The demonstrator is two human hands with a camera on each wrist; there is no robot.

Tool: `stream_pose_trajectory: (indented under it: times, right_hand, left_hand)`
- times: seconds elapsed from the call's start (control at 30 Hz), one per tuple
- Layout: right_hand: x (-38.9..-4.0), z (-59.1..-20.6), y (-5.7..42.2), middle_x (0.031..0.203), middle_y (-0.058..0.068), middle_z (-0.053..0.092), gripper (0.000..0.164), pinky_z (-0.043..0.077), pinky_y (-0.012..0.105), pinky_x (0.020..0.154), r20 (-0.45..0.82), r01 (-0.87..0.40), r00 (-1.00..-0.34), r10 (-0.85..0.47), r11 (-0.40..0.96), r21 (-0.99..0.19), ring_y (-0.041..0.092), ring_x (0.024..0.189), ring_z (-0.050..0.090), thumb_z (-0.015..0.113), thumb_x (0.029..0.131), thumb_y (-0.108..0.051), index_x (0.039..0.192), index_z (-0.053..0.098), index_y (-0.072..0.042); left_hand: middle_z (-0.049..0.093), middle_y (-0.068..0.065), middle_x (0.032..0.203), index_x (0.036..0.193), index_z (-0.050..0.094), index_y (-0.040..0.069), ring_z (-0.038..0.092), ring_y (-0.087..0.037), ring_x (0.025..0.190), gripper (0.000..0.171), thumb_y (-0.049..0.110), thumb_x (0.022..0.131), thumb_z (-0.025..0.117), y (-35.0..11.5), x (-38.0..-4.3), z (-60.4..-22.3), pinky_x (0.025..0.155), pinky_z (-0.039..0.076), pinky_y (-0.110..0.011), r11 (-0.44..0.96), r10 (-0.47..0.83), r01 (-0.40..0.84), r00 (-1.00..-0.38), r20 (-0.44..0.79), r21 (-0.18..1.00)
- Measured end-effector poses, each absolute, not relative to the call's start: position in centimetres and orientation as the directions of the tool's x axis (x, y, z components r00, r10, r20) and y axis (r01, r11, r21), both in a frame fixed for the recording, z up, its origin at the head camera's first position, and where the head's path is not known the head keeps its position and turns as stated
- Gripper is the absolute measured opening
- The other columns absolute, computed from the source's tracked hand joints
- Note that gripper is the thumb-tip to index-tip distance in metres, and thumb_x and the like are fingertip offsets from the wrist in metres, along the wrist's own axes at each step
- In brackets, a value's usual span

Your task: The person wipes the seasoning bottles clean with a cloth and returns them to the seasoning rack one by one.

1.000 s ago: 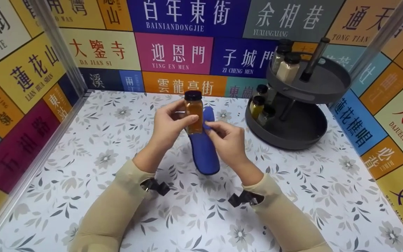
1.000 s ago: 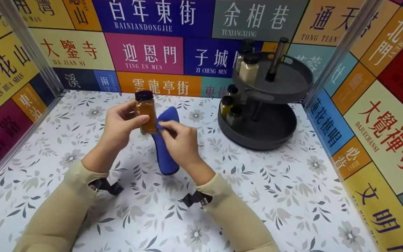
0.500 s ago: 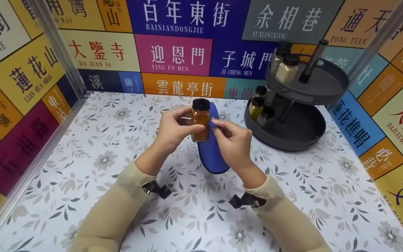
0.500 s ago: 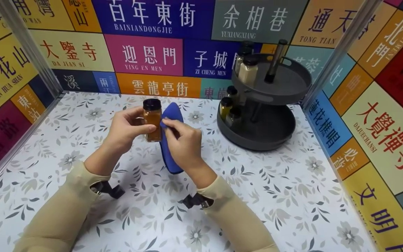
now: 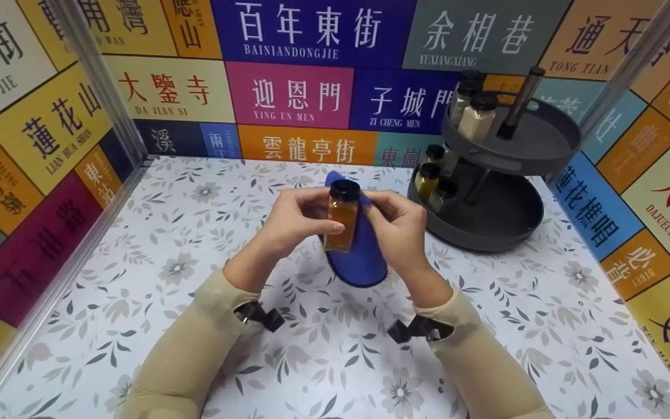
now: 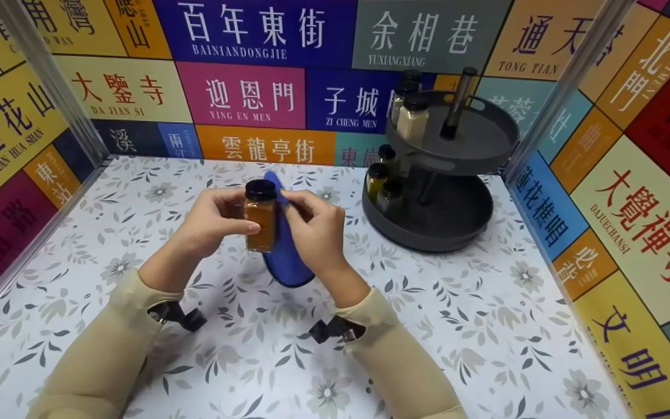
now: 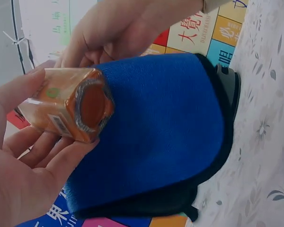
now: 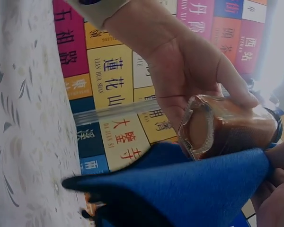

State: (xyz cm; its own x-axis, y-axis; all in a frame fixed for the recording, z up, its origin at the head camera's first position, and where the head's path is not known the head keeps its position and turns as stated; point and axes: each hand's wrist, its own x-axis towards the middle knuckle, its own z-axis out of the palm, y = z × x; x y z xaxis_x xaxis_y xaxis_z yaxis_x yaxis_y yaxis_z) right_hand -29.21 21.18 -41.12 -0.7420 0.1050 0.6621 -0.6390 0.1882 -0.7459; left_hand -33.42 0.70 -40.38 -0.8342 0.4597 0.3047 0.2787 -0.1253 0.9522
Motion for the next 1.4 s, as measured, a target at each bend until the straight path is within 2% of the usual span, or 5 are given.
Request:
stream_pose_trajectory:
  times: [0.37,0.6,1.07,1.2,1.4]
  right_hand:
    - [-28.9,-41.2,20.6,0.105,0.016,0.082,0.016,0.064,0.025,0.080,0.594,-0.567,-0.804,0.031,0.262,-0.781,0.018,0.094,0.081,0.075,0.094,0.005,0.107,0.083,0.000]
    - [-28.4,-41.1,20.2,0.105,0.013,0.082,0.019,0.063,0.023,0.077,0.641,-0.601,-0.767,0.031,0.316,-0.734,0.021,0.091,0.081,0.076,0.094,0.003,0.110,0.083,-0.002]
    - [-28.6,-40.3,21.9,0.109,0.017,0.081,0.021,0.064,0.026,0.082,0.811,-0.744,-0.583,0.054,0.365,-0.560,0.028,0.099,0.080,0.075,0.092,0.009,0.110,0.082,0.001]
    - [-28.9,-40.3,22.2,0.107,0.017,0.081,0.020,0.064,0.027,0.081,0.804,-0.748,-0.593,0.043,0.341,-0.570,0.024,0.098,0.081,0.075,0.093,0.008,0.110,0.082,0.001]
    - [-29.5,-40.9,22.0,0.104,0.015,0.082,0.017,0.065,0.027,0.079,0.708,-0.667,-0.699,0.100,0.265,-0.696,0.013,0.091,0.080,0.074,0.096,0.003,0.110,0.083,-0.002]
  left_hand:
    - [0.080,-0.010,0.108,0.131,0.073,-0.002,0.077,-0.022,0.093,0.046,-0.002,0.086,0.082,1.0,-32.6,-39.7,0.086,0.065,-0.034,-0.286,0.167,0.344,-0.901,0.400,0.895]
    - [0.075,-0.016,0.116,0.133,0.070,-0.005,0.076,-0.022,0.100,0.050,0.001,0.086,0.084,1.4,-32.5,-39.5,0.092,0.064,-0.032,-0.271,0.024,0.383,-0.915,0.404,0.883]
    - [0.078,-0.012,0.107,0.125,0.074,0.004,0.075,-0.021,0.096,0.045,0.013,0.084,0.091,2.8,-32.5,-41.5,0.092,0.063,-0.035,-0.032,0.276,0.420,-0.869,0.412,0.907]
    - [0.078,-0.012,0.111,0.124,0.072,0.005,0.075,-0.021,0.098,0.045,0.012,0.084,0.090,2.5,-32.4,-41.4,0.092,0.064,-0.038,0.022,0.352,0.410,-0.857,0.376,0.912]
    - [0.077,-0.011,0.112,0.122,0.068,0.006,0.074,-0.023,0.096,0.045,0.010,0.083,0.090,2.0,-32.6,-41.1,0.087,0.064,-0.036,0.013,0.332,0.413,-0.861,0.386,0.911]
